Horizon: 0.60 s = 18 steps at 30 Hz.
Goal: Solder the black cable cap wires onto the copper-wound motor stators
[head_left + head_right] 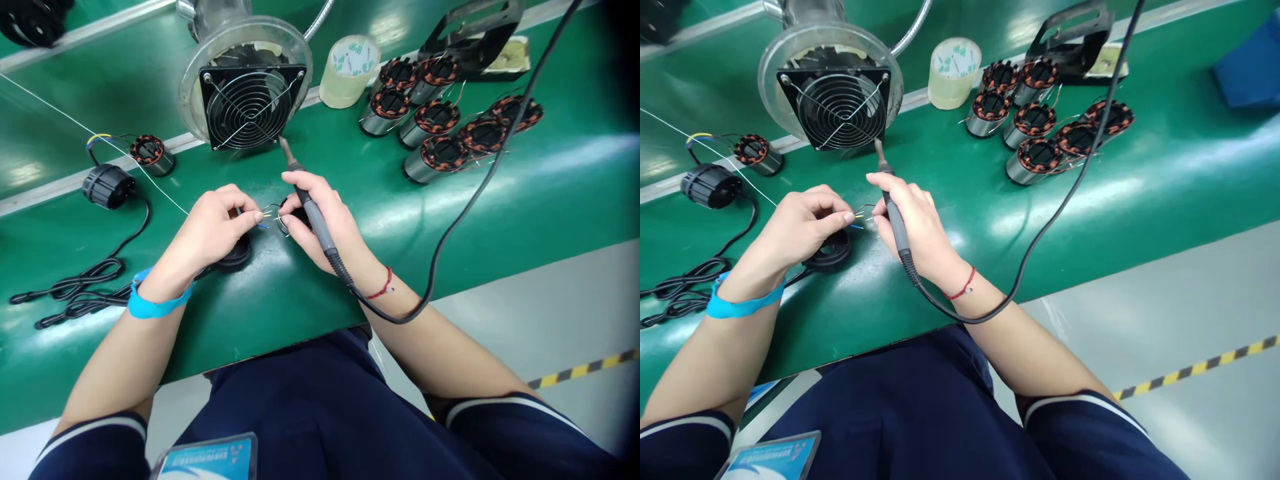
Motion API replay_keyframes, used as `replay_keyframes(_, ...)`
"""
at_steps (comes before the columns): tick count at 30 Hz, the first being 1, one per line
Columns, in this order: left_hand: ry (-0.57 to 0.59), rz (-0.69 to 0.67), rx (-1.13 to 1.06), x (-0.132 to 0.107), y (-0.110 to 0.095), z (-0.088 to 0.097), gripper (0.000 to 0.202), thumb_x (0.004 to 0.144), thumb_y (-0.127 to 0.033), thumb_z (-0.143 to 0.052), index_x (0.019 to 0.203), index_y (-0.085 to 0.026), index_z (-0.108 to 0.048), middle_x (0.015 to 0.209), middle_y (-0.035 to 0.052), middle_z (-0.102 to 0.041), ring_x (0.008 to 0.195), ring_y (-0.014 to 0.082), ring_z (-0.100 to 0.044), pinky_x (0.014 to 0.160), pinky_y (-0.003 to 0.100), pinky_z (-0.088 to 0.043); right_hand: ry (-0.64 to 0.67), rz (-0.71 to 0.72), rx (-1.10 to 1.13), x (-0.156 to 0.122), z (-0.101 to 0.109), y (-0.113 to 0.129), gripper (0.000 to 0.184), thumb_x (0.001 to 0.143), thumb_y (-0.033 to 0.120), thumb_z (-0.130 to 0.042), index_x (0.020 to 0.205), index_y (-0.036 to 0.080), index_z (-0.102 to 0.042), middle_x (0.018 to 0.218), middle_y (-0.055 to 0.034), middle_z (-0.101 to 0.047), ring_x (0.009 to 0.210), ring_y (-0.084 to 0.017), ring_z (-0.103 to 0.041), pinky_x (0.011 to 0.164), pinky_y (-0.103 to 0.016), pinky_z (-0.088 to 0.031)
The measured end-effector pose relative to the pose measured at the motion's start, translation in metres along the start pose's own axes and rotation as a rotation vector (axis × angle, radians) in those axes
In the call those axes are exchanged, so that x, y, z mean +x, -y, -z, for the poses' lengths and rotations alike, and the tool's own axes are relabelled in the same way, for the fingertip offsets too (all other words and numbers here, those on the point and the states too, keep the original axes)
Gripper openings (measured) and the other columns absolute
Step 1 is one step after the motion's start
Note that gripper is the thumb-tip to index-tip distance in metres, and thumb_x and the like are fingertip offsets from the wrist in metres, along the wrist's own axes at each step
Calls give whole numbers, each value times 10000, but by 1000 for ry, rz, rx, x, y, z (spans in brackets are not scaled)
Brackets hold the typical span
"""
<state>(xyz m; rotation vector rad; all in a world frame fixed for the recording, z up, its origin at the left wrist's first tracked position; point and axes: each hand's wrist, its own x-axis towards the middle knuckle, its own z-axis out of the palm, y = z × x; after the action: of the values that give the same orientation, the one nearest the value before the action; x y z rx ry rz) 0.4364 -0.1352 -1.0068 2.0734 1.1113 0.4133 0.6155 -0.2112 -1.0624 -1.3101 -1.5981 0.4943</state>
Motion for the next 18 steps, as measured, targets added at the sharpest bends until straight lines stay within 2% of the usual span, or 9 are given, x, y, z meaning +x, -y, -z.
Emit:
replay_keyframes(6, -16, 26, -2, -1, -4, -3, 171, 804, -289, -632, 718, -160, -704, 785, 34, -627, 709, 152, -549, 687, 312, -415, -72, -38, -50, 6, -7, -1, 441, 854, 199, -557, 1282, 275, -480, 919, 13, -694, 894, -184, -628, 940, -419, -479)
replay_keyframes(10, -24, 1, 36, -3, -8, -6, 172, 810, -265, -621, 700, -157, -694, 770, 37, -624, 725, 159, -556, 703, 317, -426, -120, -36, 28, -5, 6, 11, 379, 927, 206, -495, 1301, 263, -488, 899, 14, -700, 891, -170, -662, 919, -404, -516)
replay_keyframes(12, -29, 3, 55, -3, -10, -8, 166, 813, -251, -615, 702, -153, -689, 785, 43, -628, 739, 163, -559, 720, 322, -435, -170, -16, 7, -15, 13, 18, 332, 951, 248, -489, 1280, 277, -520, 949, -5, -705, 903, -186, -670, 906, -422, -533)
replay_keyframes(15, -35, 17, 75, -4, -12, -9, 155, 819, -243, -614, 716, -153, -686, 808, 47, -632, 755, 168, -561, 744, 331, -446, -306, 48, -32, -33, 17, 22, 265, 925, 289, -553, 1186, 293, -592, 1010, -32, -702, 846, -207, -660, 789, -423, -569)
replay_keyframes(18, -39, 28, 79, -5, -12, -9, 154, 822, -242, -619, 709, -159, -683, 809, 45, -631, 749, 170, -558, 740, 338, -445, -408, 83, 4, -49, 14, 17, 234, 888, 268, -603, 1120, 293, -626, 886, -21, -700, 648, -170, -621, 597, -360, -551)
